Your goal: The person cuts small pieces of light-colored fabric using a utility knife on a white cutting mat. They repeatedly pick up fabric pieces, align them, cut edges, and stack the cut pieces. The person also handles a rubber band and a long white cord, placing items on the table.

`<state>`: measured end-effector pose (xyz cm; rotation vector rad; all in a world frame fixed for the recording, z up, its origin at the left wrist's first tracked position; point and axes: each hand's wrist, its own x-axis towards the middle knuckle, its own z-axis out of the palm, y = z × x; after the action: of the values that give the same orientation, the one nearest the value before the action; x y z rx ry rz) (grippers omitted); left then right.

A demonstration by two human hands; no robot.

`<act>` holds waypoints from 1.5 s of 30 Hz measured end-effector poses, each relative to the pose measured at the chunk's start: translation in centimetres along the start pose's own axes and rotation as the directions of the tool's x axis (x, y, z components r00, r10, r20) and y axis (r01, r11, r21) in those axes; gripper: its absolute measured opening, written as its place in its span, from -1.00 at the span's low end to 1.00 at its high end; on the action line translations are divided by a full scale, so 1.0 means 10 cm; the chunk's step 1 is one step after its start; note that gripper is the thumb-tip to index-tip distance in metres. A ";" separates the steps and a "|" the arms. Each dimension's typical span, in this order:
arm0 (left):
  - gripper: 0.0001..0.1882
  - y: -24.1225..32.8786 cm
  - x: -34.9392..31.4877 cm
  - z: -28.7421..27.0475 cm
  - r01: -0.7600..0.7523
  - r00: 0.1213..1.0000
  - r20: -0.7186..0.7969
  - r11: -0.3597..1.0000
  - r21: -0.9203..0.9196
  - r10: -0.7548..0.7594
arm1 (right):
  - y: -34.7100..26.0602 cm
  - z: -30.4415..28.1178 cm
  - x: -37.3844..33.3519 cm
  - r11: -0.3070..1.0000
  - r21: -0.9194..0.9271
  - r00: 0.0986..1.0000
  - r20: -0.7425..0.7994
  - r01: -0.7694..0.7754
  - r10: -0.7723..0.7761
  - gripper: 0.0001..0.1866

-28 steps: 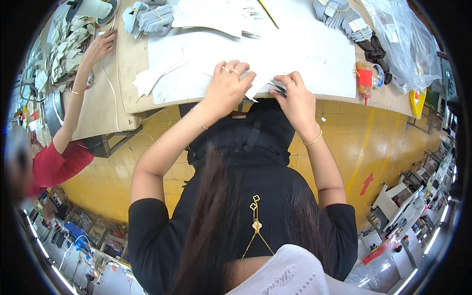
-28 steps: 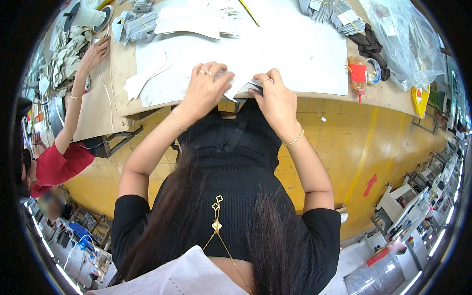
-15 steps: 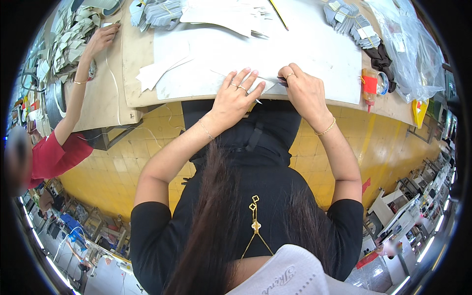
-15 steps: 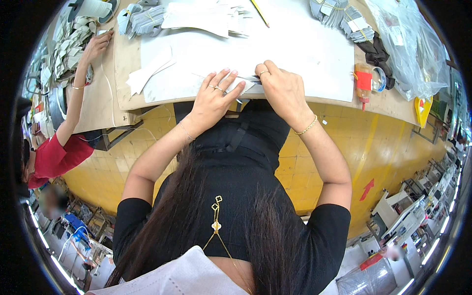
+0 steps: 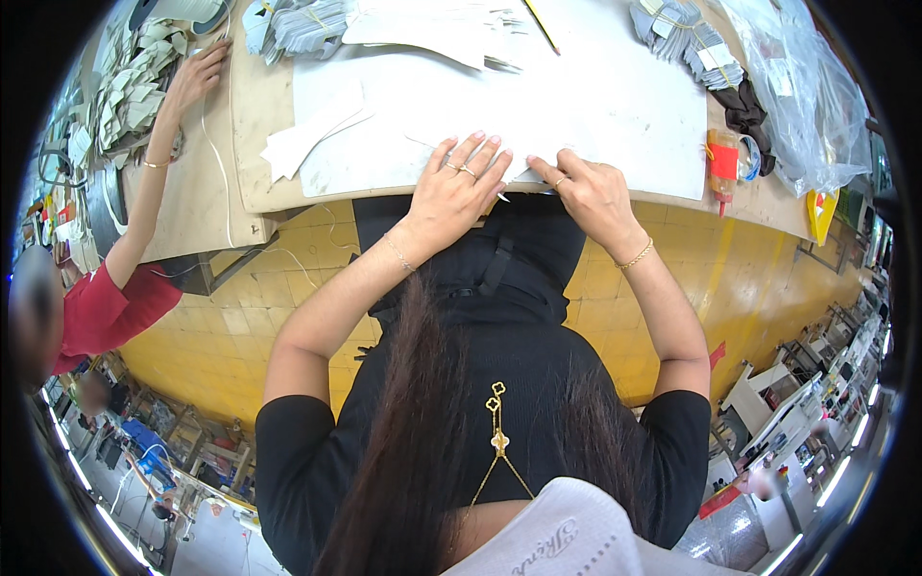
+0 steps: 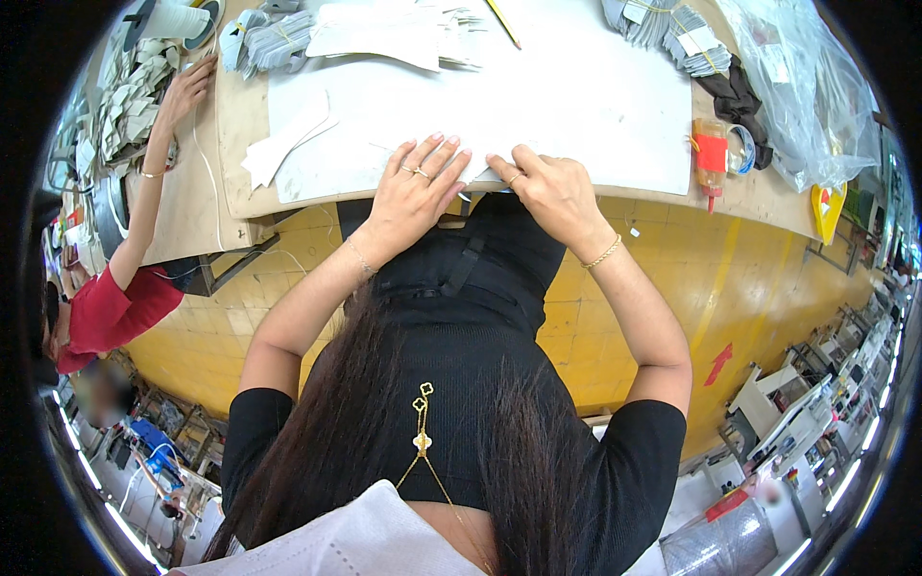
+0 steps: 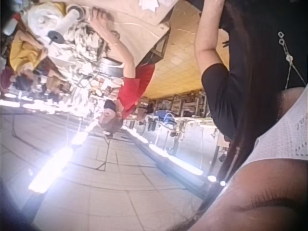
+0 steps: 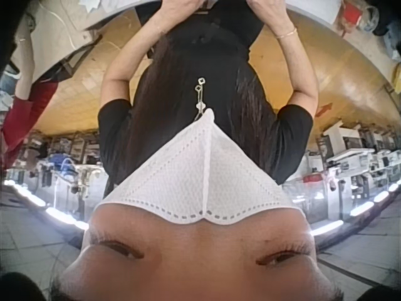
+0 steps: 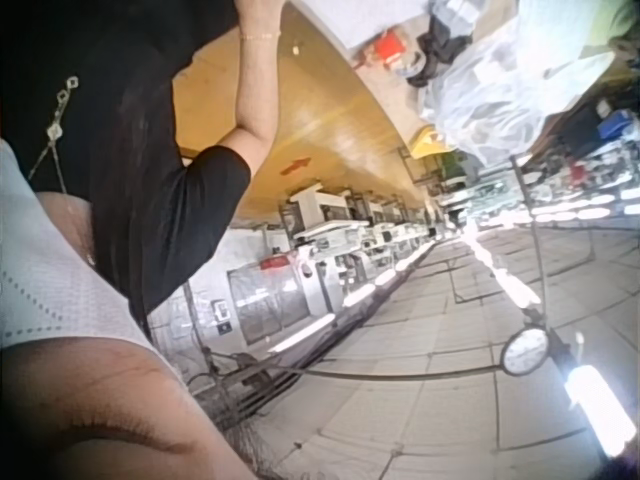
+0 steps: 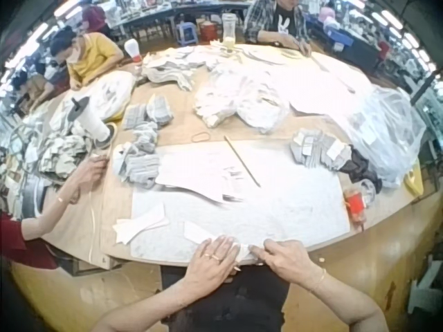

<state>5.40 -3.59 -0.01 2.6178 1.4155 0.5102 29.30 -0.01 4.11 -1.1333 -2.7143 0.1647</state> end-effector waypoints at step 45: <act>-0.76 -1.09 1.38 -0.70 -0.082 0.960 -0.254 0.987 0.136 0.115 | -0.33 -0.38 0.29 0.406 0.519 0.579 0.225 -0.752 0.784 -0.62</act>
<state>1.38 13.58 6.89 2.8166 1.4339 0.8334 25.88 -0.15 8.75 -2.0011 -1.6101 0.9857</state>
